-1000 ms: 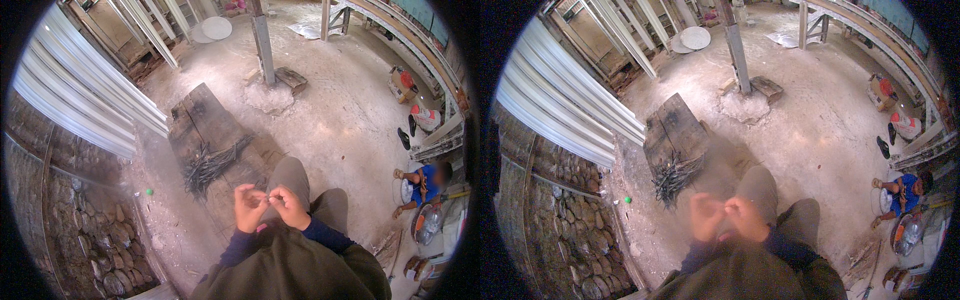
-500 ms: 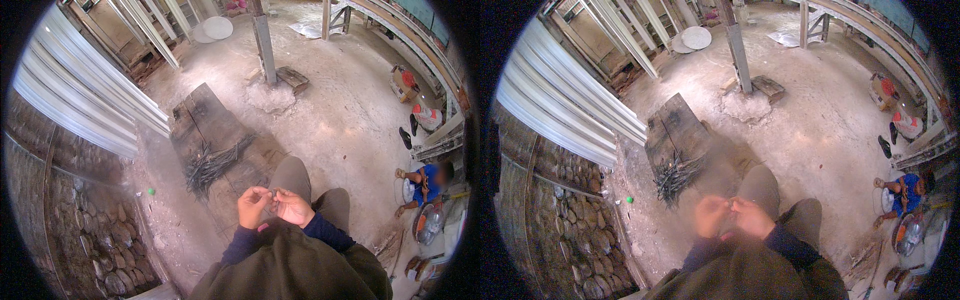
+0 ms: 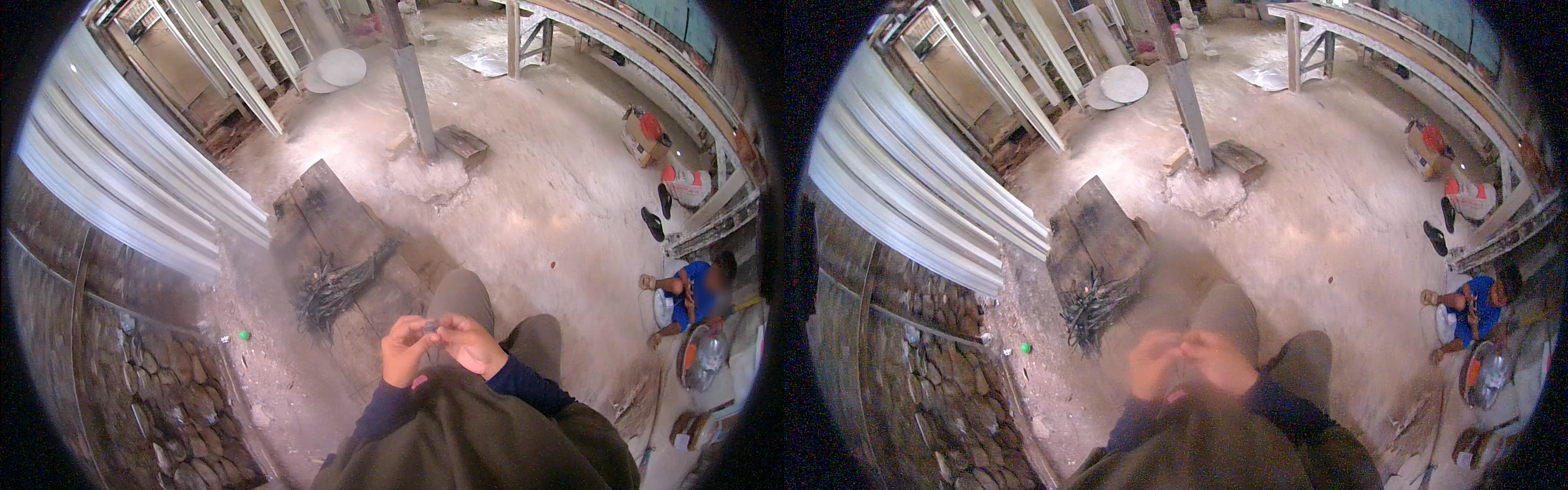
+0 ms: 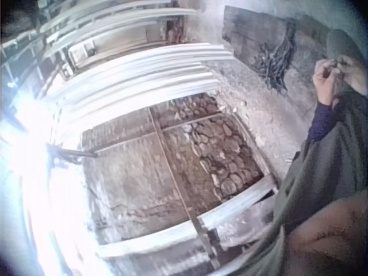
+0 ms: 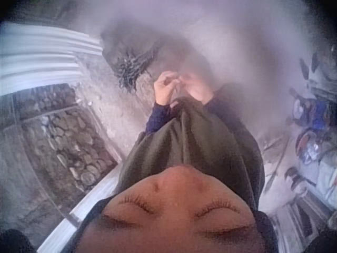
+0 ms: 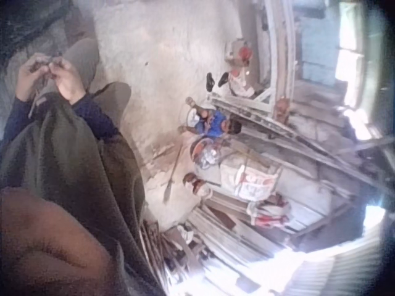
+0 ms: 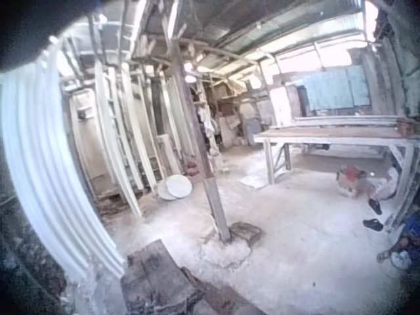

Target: The person sits on the floor and repeatedly picks up thin metal wires from a pile on a wooden board. They twist the wires together by hand and place the finished pieces back onto the pile.

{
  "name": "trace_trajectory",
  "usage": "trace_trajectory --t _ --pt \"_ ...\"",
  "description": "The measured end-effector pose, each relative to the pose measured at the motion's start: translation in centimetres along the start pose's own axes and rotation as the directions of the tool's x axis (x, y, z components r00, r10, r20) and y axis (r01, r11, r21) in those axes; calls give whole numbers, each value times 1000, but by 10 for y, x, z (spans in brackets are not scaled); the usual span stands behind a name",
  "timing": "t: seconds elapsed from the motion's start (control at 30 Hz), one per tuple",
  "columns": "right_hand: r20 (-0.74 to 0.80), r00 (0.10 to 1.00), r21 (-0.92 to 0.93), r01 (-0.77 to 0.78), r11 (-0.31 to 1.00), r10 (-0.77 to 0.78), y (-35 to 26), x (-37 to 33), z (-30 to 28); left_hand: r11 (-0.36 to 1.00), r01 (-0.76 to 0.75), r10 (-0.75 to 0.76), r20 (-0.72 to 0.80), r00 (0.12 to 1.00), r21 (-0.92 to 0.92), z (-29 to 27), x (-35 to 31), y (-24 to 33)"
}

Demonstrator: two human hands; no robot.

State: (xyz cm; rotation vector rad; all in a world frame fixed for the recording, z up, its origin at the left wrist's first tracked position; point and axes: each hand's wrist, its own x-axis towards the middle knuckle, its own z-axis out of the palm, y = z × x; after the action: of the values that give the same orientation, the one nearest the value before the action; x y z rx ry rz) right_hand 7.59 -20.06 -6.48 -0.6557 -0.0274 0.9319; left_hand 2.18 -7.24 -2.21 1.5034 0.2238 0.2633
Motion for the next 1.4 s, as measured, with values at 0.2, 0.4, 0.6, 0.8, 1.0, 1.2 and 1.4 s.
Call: trace_trajectory --t 0.2,0.4,0.6,0.8,1.0,1.2,1.4 --pt "-29 999 -257 28 966 -37 -11 -10 5 988 39 -42 16 999 149 0 -7 17" --pt "-23 979 -504 163 848 -202 -8 -14 0 984 144 -147 26 989 102 -1 -10 22" --pt "-57 965 -480 200 854 -257 -6 -14 21 986 160 -157 66 985 -41 -11 -12 12" --pt "7 979 -755 138 641 -202 -6 -10 34 941 220 -224 15 975 -256 -24 -10 4" --pt "44 975 -830 157 535 -217 6 -9 33 958 71 -100 -94 991 -277 -42 -5 -19" --pt "91 979 -793 181 582 -180 9 -1 25 971 89 -111 -94 989 -220 -53 -5 -8" --pt "5 978 -649 164 743 -211 7 -1 42 816 233 -207 110 972 -529 -42 -5 3"
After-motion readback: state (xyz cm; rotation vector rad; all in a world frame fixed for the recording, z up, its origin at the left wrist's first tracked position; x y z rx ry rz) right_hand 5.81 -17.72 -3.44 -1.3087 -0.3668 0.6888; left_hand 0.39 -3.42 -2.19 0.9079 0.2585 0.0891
